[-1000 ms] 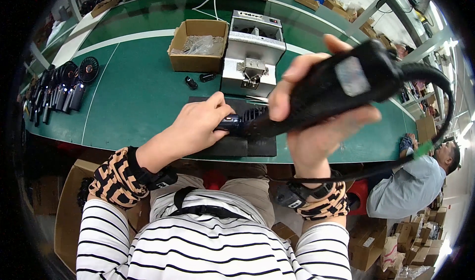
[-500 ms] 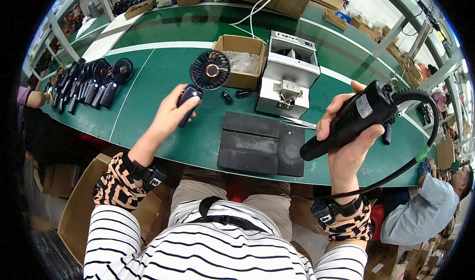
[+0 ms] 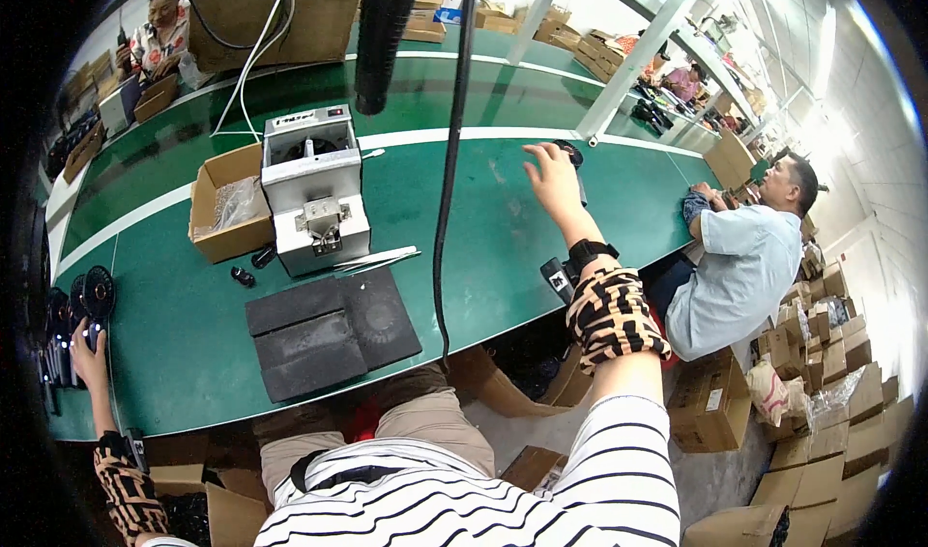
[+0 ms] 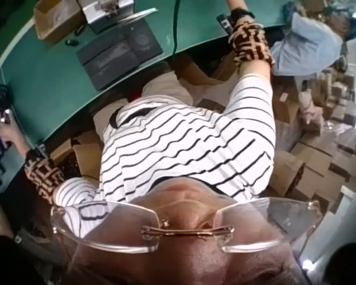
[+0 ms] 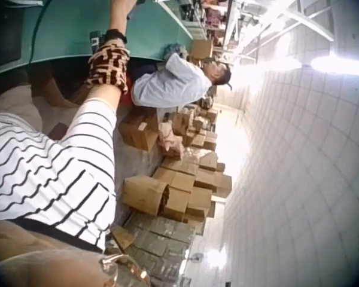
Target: Assemble handheld electric fans at a factory workstation using tools and fan components.
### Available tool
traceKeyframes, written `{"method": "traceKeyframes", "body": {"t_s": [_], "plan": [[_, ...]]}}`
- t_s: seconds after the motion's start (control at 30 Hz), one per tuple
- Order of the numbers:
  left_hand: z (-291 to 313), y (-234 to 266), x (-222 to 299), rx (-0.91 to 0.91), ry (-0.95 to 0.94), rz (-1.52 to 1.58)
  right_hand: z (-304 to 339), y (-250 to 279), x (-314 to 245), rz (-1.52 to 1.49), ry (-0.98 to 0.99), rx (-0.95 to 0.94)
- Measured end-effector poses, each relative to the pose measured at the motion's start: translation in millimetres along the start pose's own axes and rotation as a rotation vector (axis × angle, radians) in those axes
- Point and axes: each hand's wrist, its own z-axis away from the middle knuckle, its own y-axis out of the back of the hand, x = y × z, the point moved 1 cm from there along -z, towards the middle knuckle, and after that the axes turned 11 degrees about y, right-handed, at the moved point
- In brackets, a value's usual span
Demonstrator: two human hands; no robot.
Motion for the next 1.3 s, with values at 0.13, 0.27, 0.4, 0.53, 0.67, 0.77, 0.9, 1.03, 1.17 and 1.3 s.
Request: {"method": "traceKeyframes", "body": {"t_s": [0.13, 0.27, 0.4, 0.53, 0.67, 0.77, 0.9, 1.03, 1.17, 1.3], "plan": [[19.5, 32.6, 36.4, 0.264, -0.109, 0.120, 37.5, -4.4, 73.9, 0.417, -0.159, -0.380], [78.3, 122.9, 166.6, -0.043, -0.141, 0.371, 53.6, -20.8, 91.5, 0.512, -0.003, -0.701], [124.1, 182.8, 283.8, -0.346, -0.237, 0.692, 63.1, -6.3, 110.6, 0.477, -0.048, -0.754], [164.8, 202.1, 328.0, -0.522, -0.316, 0.834, 39.6, 2.5, 81.9, 0.416, 0.135, -0.738], [194.5, 197.7, 353.4, -0.660, -0.417, 0.972, 26.8, 13.3, 42.3, 0.098, 0.423, -0.605], [203.1, 198.1, 366.6, -0.702, -0.503, 1.027, 5.7, 36.6, -31.7, -0.028, 0.418, -0.432], [203.2, 199.9, 368.7, -0.693, -0.538, 1.042, -29.3, 73.5, -156.8, -0.233, 0.552, -0.245], [198.3, 198.9, 368.5, -0.594, -0.495, 1.030, -46.9, 93.0, -251.3, -0.409, 0.725, -0.319], [198.8, 189.1, 366.4, -0.455, -0.536, 0.979, -72.8, 96.6, -260.8, -0.535, 0.650, -0.277], [206.4, 181.2, 382.0, -0.492, -0.611, 0.916, -124.4, 80.2, -224.1, -0.652, 0.273, 0.380]]}}
